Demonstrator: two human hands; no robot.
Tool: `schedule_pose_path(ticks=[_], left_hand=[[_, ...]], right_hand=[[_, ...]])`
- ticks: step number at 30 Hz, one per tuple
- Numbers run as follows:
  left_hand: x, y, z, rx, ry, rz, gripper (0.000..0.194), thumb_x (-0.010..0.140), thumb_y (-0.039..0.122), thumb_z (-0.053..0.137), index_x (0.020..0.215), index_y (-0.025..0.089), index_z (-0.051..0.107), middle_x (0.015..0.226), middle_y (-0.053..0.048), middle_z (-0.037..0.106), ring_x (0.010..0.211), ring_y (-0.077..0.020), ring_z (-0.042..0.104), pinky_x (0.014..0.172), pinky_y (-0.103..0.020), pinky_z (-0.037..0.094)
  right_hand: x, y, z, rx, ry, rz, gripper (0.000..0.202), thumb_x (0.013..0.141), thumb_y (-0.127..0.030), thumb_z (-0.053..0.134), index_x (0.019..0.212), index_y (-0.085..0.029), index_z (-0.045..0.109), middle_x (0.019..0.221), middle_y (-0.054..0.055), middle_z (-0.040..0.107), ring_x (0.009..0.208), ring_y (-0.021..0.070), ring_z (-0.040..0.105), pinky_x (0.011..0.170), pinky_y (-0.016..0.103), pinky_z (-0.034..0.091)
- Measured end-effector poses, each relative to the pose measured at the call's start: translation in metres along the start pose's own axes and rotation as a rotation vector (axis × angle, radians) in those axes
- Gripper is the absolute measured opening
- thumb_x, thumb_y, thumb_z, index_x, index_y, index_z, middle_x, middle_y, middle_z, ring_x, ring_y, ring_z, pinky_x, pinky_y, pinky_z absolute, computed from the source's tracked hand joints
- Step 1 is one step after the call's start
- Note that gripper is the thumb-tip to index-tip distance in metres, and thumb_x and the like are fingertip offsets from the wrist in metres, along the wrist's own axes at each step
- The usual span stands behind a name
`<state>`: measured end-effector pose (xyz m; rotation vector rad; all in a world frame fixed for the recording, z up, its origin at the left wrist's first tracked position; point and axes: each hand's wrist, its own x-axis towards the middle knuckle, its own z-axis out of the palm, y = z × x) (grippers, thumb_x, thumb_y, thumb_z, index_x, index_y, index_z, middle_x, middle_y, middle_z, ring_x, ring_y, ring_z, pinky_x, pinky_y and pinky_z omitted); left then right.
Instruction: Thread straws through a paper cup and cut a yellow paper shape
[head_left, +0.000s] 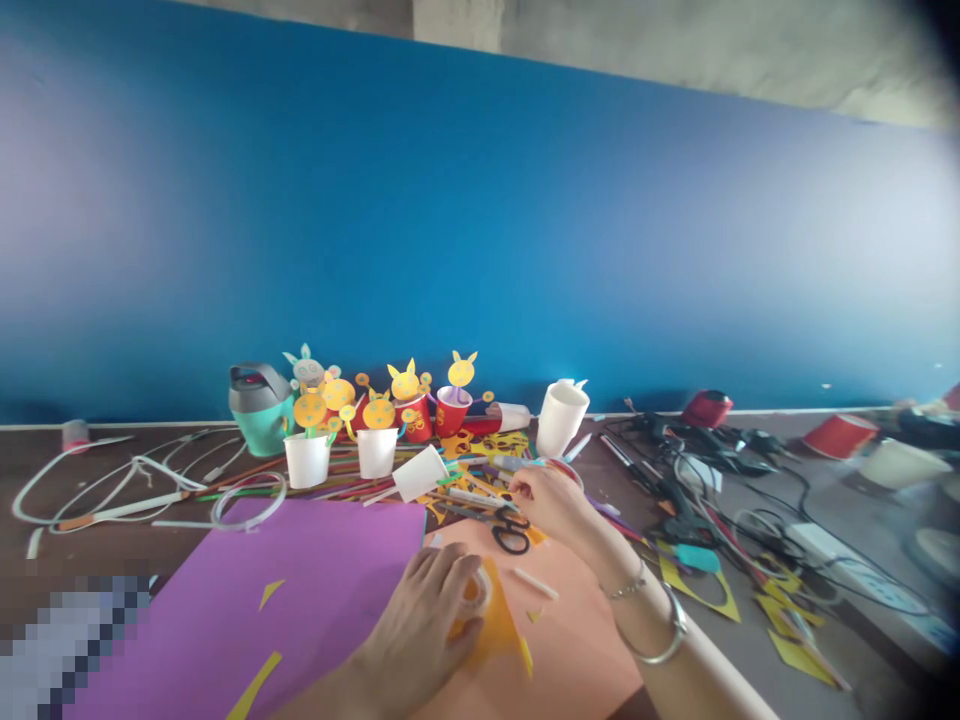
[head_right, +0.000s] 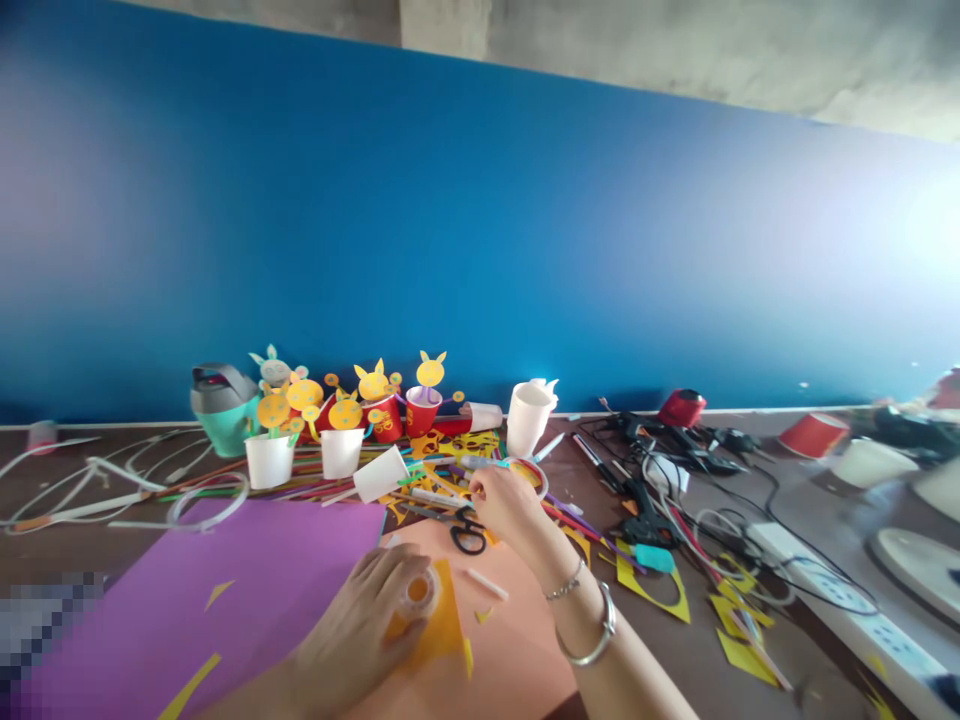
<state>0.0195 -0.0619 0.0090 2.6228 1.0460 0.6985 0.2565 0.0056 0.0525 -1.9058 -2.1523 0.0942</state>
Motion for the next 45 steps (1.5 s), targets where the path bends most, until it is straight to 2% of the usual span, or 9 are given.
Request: schedule_pose_path(ticks=[6,12,18,21,24,28,33,38,45], left_hand=[[-0.002,-0.002,0.000,0.024,0.051,0.025,0.060,0.082,0.014,0.064,0.135,0.022,0.038,0.130,-0.010,0.061,0.123,-0.0274,0.056,0.104,-0.045,0.048],[0.003,0.002,-0.006,0.064,0.094,0.099,0.058,0.078,0.013,0.066,0.131,0.020,0.043,0.123,-0.010,0.064,0.117,-0.0271,0.059,0.105,-0.048,0.045],[-0.003,0.009,0.000,0.218,0.105,0.196,0.016,0.084,0.015,0.063,0.099,0.021,0.062,0.098,-0.003,0.070,0.090,-0.0242,0.064,0.079,-0.039,0.053],[-0.009,0.011,0.008,0.293,0.152,0.241,0.025,0.091,0.012,0.053,0.113,0.018,0.062,0.110,-0.006,0.072,0.096,-0.0233,0.065,0.079,-0.035,0.053],[-0.012,0.010,0.014,0.299,0.153,0.215,0.033,0.092,0.009,0.048,0.122,0.017,0.059,0.116,-0.007,0.071,0.102,-0.0219,0.066,0.082,-0.032,0.053],[-0.012,0.010,0.016,0.287,0.124,0.170,0.038,0.087,0.003,0.048,0.119,0.020,0.060,0.109,-0.004,0.074,0.096,-0.0200,0.069,0.080,-0.030,0.055],[-0.006,0.010,0.004,0.053,0.110,0.026,0.025,0.089,0.009,0.049,0.107,0.023,0.058,0.103,-0.004,0.072,0.088,-0.0186,0.070,0.076,-0.027,0.056],[0.000,-0.001,-0.009,-0.095,0.276,-0.105,0.023,0.093,0.010,0.041,0.108,0.023,0.052,0.097,-0.006,0.067,0.092,-0.0204,0.067,0.079,-0.031,0.055],[-0.001,0.009,-0.006,-0.005,0.099,0.049,0.025,0.086,0.005,0.050,0.103,0.023,0.055,0.093,-0.003,0.066,0.089,-0.0242,0.060,0.079,-0.039,0.051]], right_hand=[[0.000,-0.006,0.016,0.041,0.015,-0.037,0.030,0.078,-0.006,0.054,0.097,-0.020,0.074,0.098,0.005,0.077,0.091,0.0218,0.070,0.069,0.027,0.042],[0.003,0.000,0.023,0.020,0.011,-0.019,0.038,0.080,-0.003,0.050,0.106,-0.021,0.072,0.101,0.005,0.077,0.090,0.0206,0.070,0.070,0.026,0.041],[0.006,0.000,0.020,-0.013,0.080,-0.002,0.031,0.085,-0.007,0.051,0.102,-0.020,0.073,0.108,0.007,0.072,0.101,0.0210,0.064,0.084,0.027,0.041],[0.008,0.001,0.015,-0.028,0.087,0.013,0.028,0.086,-0.009,0.051,0.094,-0.021,0.075,0.101,0.005,0.074,0.097,0.0199,0.065,0.085,0.027,0.041],[0.011,0.006,0.013,-0.039,0.084,0.045,0.030,0.085,-0.008,0.049,0.090,-0.020,0.076,0.095,0.006,0.076,0.092,0.0210,0.068,0.080,0.028,0.042],[0.013,0.010,0.019,-0.043,0.074,0.047,0.032,0.086,-0.008,0.047,0.091,-0.020,0.076,0.093,0.007,0.077,0.090,0.0210,0.069,0.074,0.027,0.042],[0.013,0.010,0.032,-0.040,0.052,0.007,0.032,0.092,-0.010,0.044,0.091,-0.018,0.075,0.094,0.006,0.077,0.089,0.0197,0.069,0.073,0.025,0.043],[0.013,0.012,0.039,-0.051,0.060,-0.002,0.028,0.089,-0.008,0.048,0.098,-0.016,0.074,0.101,0.009,0.075,0.098,0.0220,0.066,0.081,0.028,0.043],[0.011,0.008,0.039,-0.053,0.131,-0.002,0.021,0.090,-0.011,0.049,0.092,-0.015,0.070,0.103,0.013,0.069,0.095,0.0248,0.063,0.082,0.032,0.042]])
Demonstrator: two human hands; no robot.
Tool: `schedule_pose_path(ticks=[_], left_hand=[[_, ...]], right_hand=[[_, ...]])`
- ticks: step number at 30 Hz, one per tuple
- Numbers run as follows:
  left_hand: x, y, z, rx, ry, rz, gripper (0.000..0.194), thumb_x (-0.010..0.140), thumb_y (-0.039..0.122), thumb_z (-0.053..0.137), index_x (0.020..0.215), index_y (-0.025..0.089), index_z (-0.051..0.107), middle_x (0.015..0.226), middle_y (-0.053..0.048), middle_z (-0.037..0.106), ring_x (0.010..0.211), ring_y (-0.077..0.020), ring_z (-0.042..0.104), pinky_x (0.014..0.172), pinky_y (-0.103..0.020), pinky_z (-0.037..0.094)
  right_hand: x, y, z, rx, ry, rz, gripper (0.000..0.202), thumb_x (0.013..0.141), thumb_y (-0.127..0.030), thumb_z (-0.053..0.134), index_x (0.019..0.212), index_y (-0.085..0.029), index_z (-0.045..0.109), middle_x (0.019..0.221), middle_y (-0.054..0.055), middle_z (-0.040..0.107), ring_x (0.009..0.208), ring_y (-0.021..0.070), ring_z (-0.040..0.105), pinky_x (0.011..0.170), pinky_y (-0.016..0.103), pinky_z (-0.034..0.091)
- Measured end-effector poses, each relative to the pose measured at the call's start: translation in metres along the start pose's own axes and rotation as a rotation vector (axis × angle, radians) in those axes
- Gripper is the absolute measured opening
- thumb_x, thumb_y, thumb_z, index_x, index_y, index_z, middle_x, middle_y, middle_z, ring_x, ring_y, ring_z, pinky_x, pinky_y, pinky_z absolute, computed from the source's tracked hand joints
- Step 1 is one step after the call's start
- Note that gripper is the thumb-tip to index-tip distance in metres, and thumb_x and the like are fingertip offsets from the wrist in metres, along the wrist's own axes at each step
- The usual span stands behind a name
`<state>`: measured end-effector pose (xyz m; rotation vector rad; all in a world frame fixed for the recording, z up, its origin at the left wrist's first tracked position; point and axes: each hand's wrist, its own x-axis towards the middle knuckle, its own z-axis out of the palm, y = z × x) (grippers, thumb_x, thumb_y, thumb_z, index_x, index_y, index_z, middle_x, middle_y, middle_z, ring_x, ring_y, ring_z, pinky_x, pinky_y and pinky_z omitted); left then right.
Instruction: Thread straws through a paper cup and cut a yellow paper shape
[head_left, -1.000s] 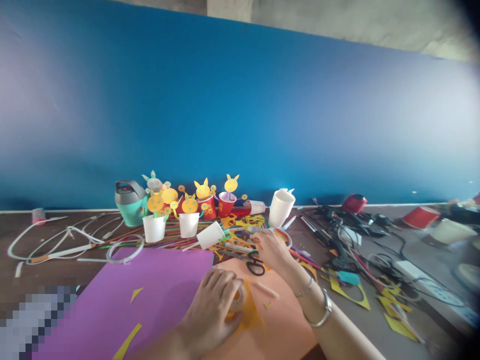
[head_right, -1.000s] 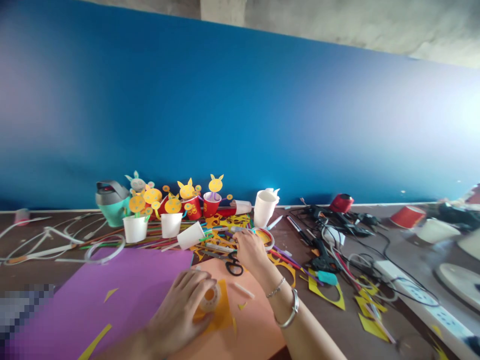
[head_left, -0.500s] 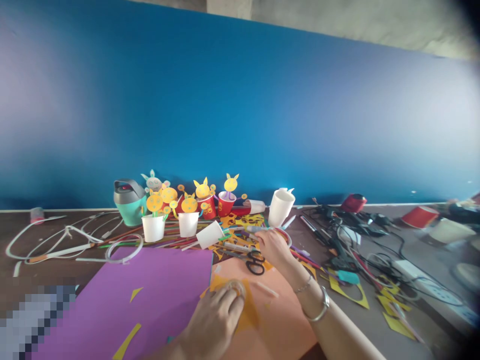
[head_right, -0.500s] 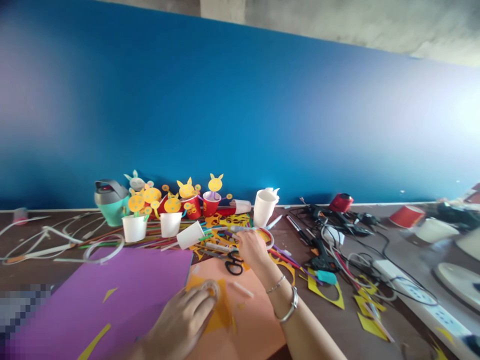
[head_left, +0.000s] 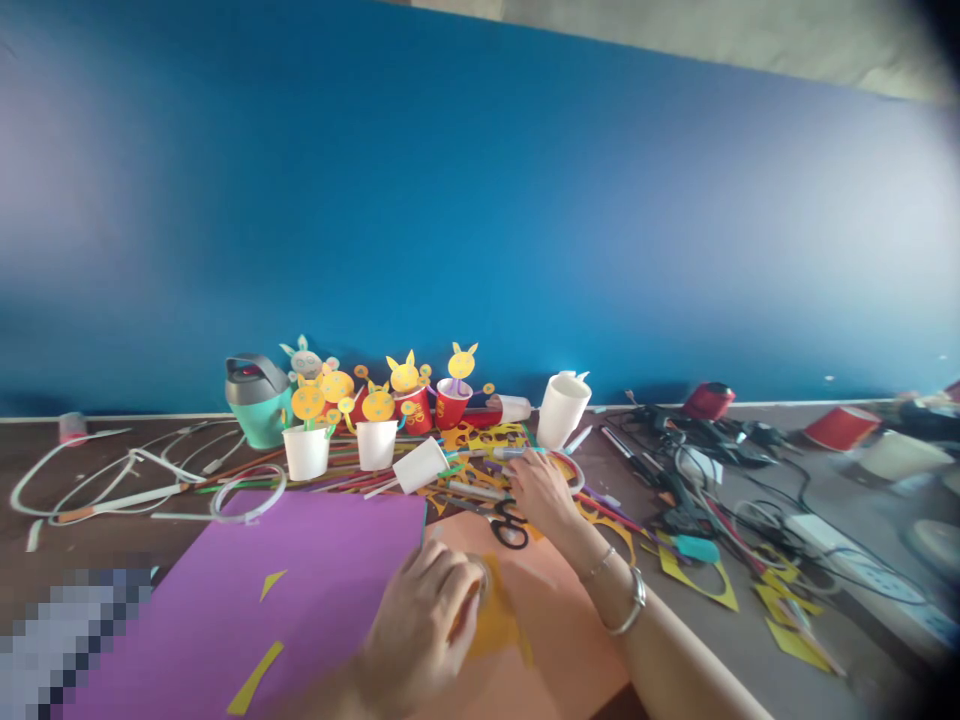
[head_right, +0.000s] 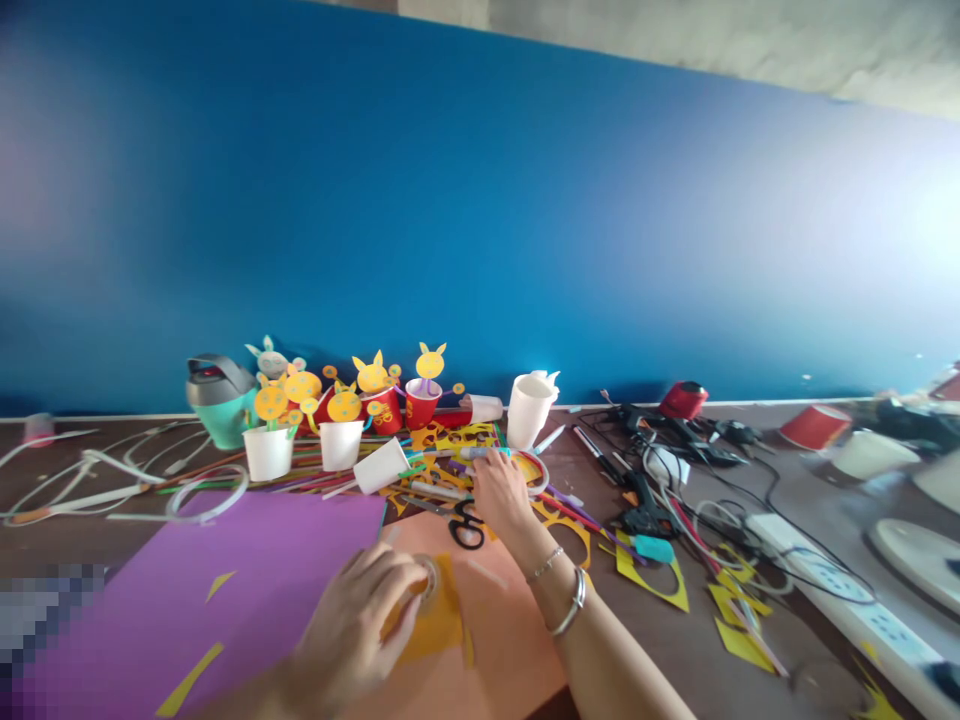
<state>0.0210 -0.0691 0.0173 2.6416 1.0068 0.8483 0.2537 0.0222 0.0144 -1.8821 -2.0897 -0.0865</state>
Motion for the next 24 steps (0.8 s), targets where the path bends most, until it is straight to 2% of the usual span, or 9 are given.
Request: schedule_pose_path(ticks=[4,8,12,14,16,19,21,24], left_hand=[[0.000,0.004,0.004,0.031,-0.101,-0.067,0.031,0.077,0.003,0.059,0.100,0.024,0.055,0.097,-0.001,0.067,0.095,-0.0261,0.059,0.086,-0.043,0.051],[0.000,0.003,0.004,0.011,-0.117,-0.093,0.033,0.077,0.005,0.065,0.104,0.024,0.057,0.108,-0.002,0.066,0.105,-0.0269,0.057,0.094,-0.045,0.048],[0.001,0.001,0.004,-0.002,-0.125,-0.154,0.035,0.075,0.016,0.075,0.106,0.024,0.061,0.117,-0.005,0.064,0.110,-0.0294,0.057,0.095,-0.046,0.050],[0.001,0.001,0.005,-0.007,-0.140,-0.171,0.032,0.077,0.014,0.073,0.105,0.024,0.062,0.116,-0.005,0.065,0.107,-0.0274,0.059,0.094,-0.043,0.051],[0.002,0.000,0.005,-0.013,-0.162,-0.177,0.033,0.077,0.013,0.074,0.105,0.025,0.063,0.115,-0.004,0.065,0.106,-0.0262,0.061,0.093,-0.042,0.052],[0.001,0.001,0.005,-0.001,-0.179,-0.188,0.047,0.070,0.021,0.084,0.111,0.023,0.061,0.124,-0.007,0.063,0.111,-0.0303,0.060,0.095,-0.045,0.052],[0.000,0.001,0.005,0.018,-0.181,-0.190,0.056,0.066,0.026,0.087,0.114,0.023,0.059,0.129,-0.009,0.061,0.116,-0.0328,0.059,0.096,-0.047,0.051],[-0.002,-0.001,0.007,0.039,-0.182,-0.180,0.056,0.067,0.030,0.088,0.115,0.023,0.058,0.130,-0.009,0.062,0.117,-0.0324,0.060,0.096,-0.045,0.052]], right_hand=[[0.000,-0.005,-0.001,0.051,0.118,0.013,0.022,0.097,-0.017,0.041,0.103,-0.015,0.062,0.103,0.011,0.069,0.098,0.0250,0.062,0.088,0.036,0.041],[0.002,-0.004,0.004,0.262,0.321,0.001,0.028,0.102,-0.027,0.031,0.107,-0.017,0.057,0.097,0.012,0.070,0.090,0.0234,0.065,0.085,0.036,0.047],[0.005,0.000,0.009,0.419,0.508,-0.012,0.036,0.103,-0.034,0.028,0.122,-0.014,0.052,0.113,0.019,0.067,0.102,0.0263,0.065,0.089,0.039,0.051],[0.005,0.001,0.008,0.419,0.530,-0.017,0.038,0.103,-0.036,0.029,0.121,-0.013,0.053,0.113,0.021,0.067,0.105,0.0276,0.065,0.091,0.040,0.051],[0.005,0.001,0.005,0.412,0.527,-0.008,0.036,0.103,-0.036,0.030,0.114,-0.014,0.056,0.106,0.019,0.068,0.100,0.0269,0.066,0.089,0.039,0.052],[0.004,0.001,0.000,0.385,0.537,0.000,0.033,0.103,-0.035,0.030,0.110,-0.016,0.057,0.099,0.016,0.069,0.092,0.0258,0.067,0.084,0.039,0.054],[0.003,0.001,-0.003,0.368,0.553,-0.024,0.034,0.103,-0.034,0.030,0.113,-0.016,0.056,0.103,0.018,0.069,0.096,0.0273,0.066,0.085,0.042,0.054],[0.001,-0.001,-0.004,0.346,0.539,-0.067,0.035,0.104,-0.032,0.029,0.115,-0.015,0.057,0.108,0.020,0.068,0.104,0.0287,0.065,0.089,0.043,0.054]])
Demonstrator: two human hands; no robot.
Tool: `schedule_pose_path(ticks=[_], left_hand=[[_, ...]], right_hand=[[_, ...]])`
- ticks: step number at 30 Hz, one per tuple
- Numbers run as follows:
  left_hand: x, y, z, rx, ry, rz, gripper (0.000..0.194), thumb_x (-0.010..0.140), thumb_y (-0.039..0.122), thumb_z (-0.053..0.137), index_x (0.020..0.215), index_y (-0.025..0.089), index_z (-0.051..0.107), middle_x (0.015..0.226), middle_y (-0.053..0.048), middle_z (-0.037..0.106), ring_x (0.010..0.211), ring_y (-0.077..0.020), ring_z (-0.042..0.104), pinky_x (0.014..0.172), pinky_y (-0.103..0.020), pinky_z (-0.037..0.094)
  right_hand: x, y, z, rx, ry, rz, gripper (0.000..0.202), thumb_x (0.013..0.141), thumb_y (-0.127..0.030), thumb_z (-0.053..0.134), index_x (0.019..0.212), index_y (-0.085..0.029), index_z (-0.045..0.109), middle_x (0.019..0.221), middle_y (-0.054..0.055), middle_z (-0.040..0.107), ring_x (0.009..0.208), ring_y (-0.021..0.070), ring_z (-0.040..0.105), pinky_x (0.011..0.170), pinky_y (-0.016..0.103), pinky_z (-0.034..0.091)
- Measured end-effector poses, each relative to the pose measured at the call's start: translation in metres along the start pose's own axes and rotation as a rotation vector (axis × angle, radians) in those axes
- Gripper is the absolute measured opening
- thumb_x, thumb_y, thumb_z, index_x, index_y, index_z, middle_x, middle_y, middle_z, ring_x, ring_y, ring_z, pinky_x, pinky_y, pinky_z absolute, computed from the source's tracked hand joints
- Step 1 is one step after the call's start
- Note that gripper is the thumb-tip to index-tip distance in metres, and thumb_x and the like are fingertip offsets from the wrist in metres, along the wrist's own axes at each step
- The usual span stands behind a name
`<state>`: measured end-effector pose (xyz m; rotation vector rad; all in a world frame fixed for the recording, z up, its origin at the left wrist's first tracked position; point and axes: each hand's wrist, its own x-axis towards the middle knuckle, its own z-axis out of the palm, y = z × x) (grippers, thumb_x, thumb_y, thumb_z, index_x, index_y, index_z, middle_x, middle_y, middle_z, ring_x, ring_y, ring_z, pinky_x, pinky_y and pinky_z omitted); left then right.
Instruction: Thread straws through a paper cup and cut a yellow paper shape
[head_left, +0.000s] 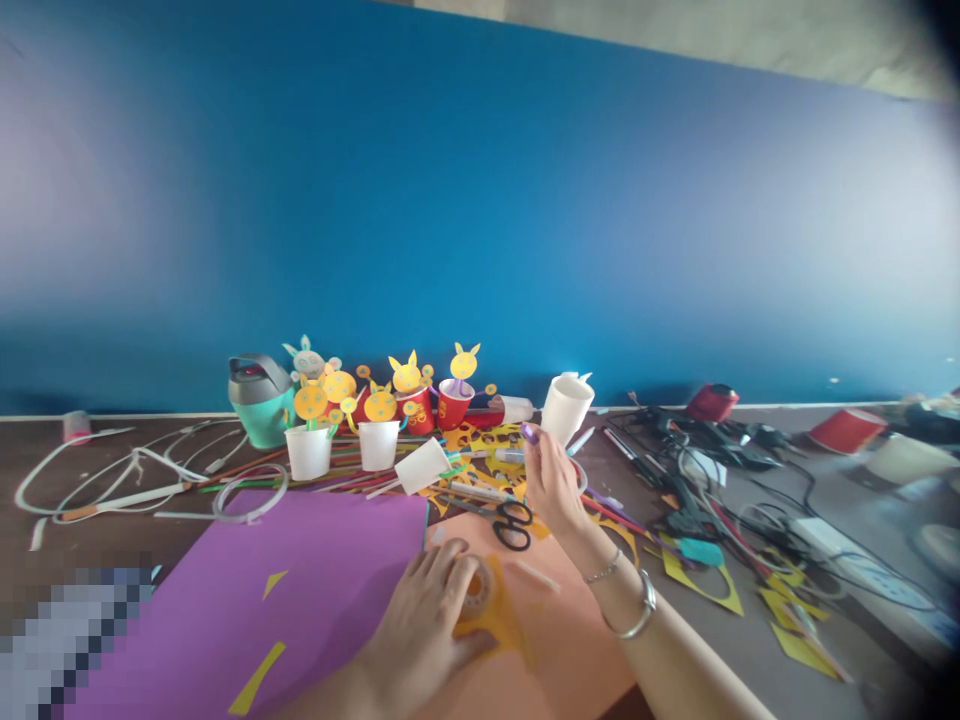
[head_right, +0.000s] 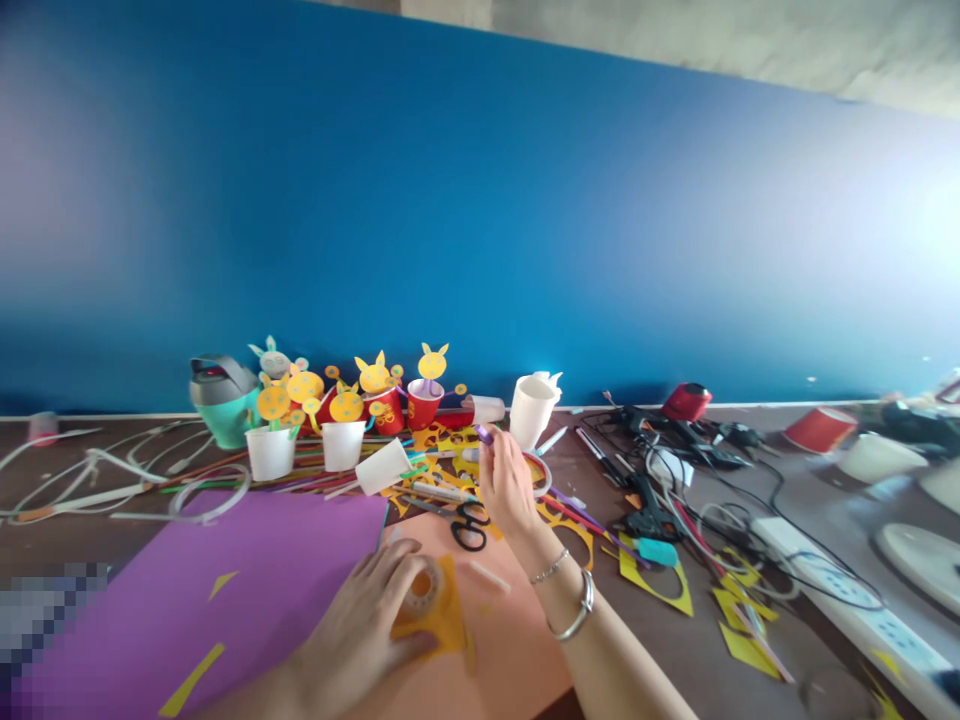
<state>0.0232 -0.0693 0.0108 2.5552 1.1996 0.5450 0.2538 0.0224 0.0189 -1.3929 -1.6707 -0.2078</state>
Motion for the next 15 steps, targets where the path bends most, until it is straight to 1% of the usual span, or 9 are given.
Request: schedule_pose_path(ticks=[4,7,11,13,15], left_hand=[[0.001,-0.004,0.004,0.013,0.039,0.025,0.055,0.071,0.030,0.086,0.116,0.026,0.056,0.131,-0.008,0.061,0.117,-0.0305,0.061,0.095,-0.042,0.053],[0.004,-0.008,0.005,0.010,0.044,0.041,0.057,0.071,0.027,0.086,0.118,0.026,0.054,0.131,-0.007,0.060,0.115,-0.0297,0.062,0.094,-0.043,0.054],[0.007,-0.010,0.003,0.001,0.056,0.069,0.055,0.072,0.023,0.085,0.117,0.026,0.053,0.130,-0.007,0.061,0.111,-0.0290,0.063,0.094,-0.044,0.053],[0.007,-0.009,0.001,-0.003,0.058,0.082,0.051,0.074,0.022,0.082,0.116,0.025,0.053,0.128,-0.007,0.062,0.110,-0.0285,0.063,0.093,-0.043,0.053],[0.007,-0.007,-0.001,-0.004,0.071,0.080,0.046,0.076,0.019,0.079,0.114,0.025,0.054,0.127,-0.007,0.063,0.111,-0.0286,0.063,0.093,-0.043,0.054]], right_hand=[[-0.002,-0.001,0.002,-0.029,-0.035,-0.013,0.035,0.104,-0.032,0.029,0.109,-0.016,0.060,0.102,0.017,0.070,0.098,0.0273,0.067,0.088,0.042,0.054],[-0.005,-0.001,0.005,-0.048,-0.083,-0.020,0.037,0.105,-0.032,0.027,0.111,-0.014,0.059,0.100,0.017,0.071,0.095,0.0277,0.067,0.084,0.041,0.054],[-0.009,-0.003,0.008,-0.107,-0.200,-0.005,0.036,0.104,-0.029,0.027,0.115,-0.013,0.057,0.099,0.016,0.072,0.087,0.0266,0.069,0.073,0.035,0.052],[-0.010,-0.004,0.008,-0.123,-0.274,0.015,0.034,0.103,-0.026,0.028,0.112,-0.014,0.058,0.093,0.013,0.072,0.080,0.0250,0.069,0.068,0.032,0.050],[-0.011,-0.006,0.008,-0.121,-0.318,0.026,0.031,0.103,-0.024,0.030,0.109,-0.015,0.058,0.090,0.011,0.072,0.077,0.0238,0.068,0.066,0.031,0.048]])
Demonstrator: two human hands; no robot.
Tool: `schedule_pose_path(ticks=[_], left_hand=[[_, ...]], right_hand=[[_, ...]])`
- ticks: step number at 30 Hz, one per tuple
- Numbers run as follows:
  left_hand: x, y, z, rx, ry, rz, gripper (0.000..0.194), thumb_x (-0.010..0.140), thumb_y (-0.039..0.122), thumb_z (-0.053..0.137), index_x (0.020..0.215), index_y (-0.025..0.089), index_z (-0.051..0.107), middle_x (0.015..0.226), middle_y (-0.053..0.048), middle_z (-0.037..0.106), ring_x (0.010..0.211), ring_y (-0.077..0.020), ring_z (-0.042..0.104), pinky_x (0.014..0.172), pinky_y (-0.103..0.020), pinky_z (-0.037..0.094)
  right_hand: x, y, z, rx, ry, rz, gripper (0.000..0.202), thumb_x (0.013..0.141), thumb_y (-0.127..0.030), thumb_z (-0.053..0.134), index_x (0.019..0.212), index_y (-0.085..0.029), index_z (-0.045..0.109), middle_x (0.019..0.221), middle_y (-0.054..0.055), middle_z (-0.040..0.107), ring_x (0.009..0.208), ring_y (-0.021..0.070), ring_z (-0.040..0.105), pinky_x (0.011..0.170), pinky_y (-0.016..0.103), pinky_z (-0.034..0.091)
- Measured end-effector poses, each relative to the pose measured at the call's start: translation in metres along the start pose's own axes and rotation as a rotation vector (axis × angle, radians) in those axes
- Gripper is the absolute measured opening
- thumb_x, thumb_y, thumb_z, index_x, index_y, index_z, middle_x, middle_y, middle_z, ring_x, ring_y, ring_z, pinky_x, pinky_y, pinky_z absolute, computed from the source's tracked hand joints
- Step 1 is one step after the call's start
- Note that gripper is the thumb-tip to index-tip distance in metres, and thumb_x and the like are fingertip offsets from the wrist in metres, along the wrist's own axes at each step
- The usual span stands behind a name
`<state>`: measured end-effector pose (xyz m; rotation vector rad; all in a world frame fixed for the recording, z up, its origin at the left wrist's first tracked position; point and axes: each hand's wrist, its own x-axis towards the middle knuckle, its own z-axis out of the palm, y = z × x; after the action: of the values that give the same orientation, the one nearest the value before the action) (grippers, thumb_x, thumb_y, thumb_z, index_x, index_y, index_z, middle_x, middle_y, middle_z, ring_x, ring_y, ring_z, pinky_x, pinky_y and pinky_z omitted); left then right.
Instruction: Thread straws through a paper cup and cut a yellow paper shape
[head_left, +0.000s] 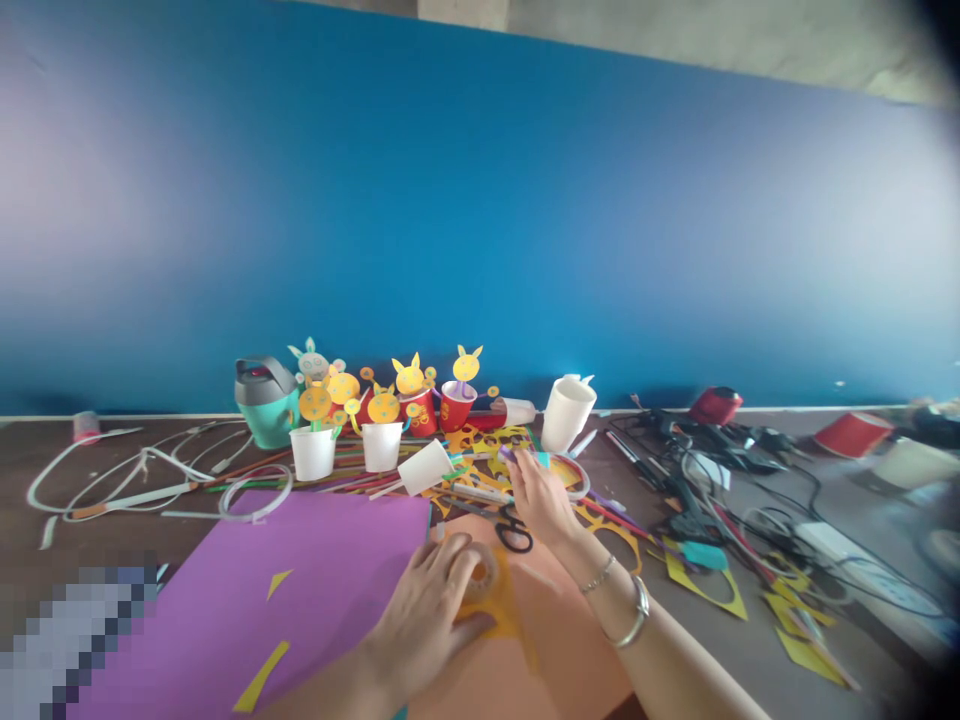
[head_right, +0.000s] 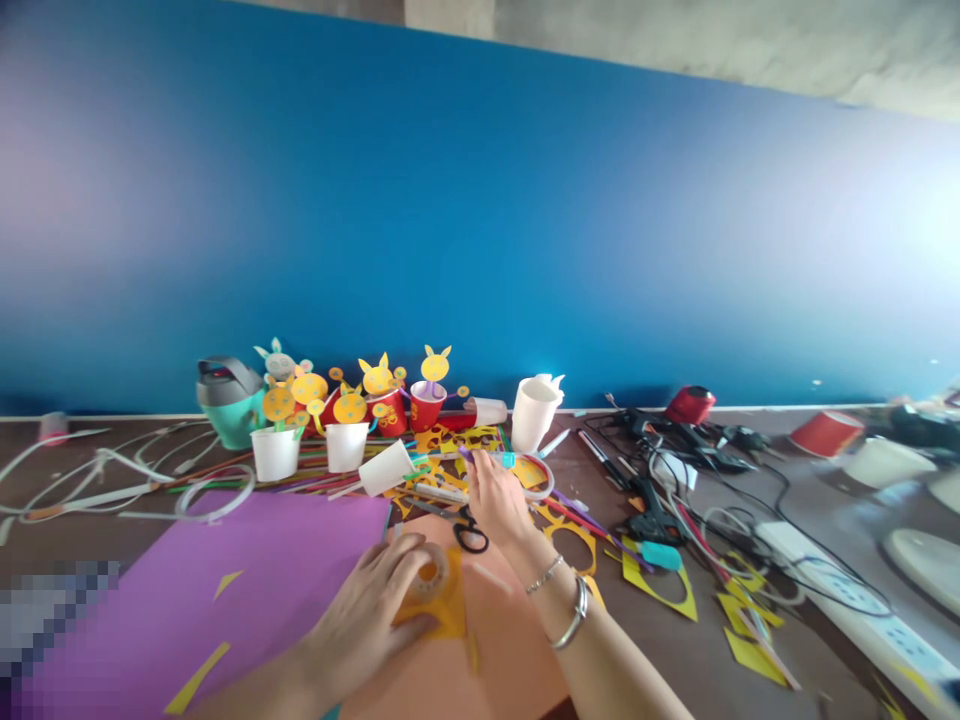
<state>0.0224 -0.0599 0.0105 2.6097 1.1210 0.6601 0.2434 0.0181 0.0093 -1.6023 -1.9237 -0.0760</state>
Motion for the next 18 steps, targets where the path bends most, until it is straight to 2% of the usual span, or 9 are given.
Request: schedule_pose_path(ticks=[7,12,18], left_hand=[[-0.0005,0.0008,0.0009,-0.012,0.023,-0.050,0.039,0.074,0.012,0.073,0.108,0.022,0.057,0.127,-0.010,0.064,0.114,-0.0308,0.062,0.097,-0.048,0.053],[0.0008,-0.0010,0.0031,-0.073,0.014,-0.046,0.040,0.077,0.004,0.065,0.110,0.023,0.054,0.118,-0.006,0.067,0.111,-0.0259,0.064,0.095,-0.042,0.054],[0.0003,0.0006,0.0016,-0.073,-0.017,-0.065,0.036,0.080,0.006,0.061,0.109,0.025,0.052,0.112,-0.003,0.066,0.102,-0.0238,0.066,0.086,-0.038,0.055]], right_hand=[[-0.0019,-0.0023,0.0007,0.022,-0.074,-0.003,0.025,0.102,-0.024,0.033,0.103,-0.017,0.057,0.091,0.010,0.072,0.082,0.0228,0.068,0.069,0.029,0.047],[-0.0025,-0.0005,0.0026,0.008,-0.097,-0.007,0.026,0.102,-0.023,0.032,0.107,-0.016,0.057,0.093,0.009,0.072,0.081,0.0227,0.069,0.068,0.029,0.047],[-0.0026,0.0002,0.0054,-0.002,-0.106,-0.004,0.027,0.102,-0.023,0.033,0.107,-0.015,0.059,0.092,0.010,0.073,0.080,0.0236,0.069,0.067,0.031,0.049]])
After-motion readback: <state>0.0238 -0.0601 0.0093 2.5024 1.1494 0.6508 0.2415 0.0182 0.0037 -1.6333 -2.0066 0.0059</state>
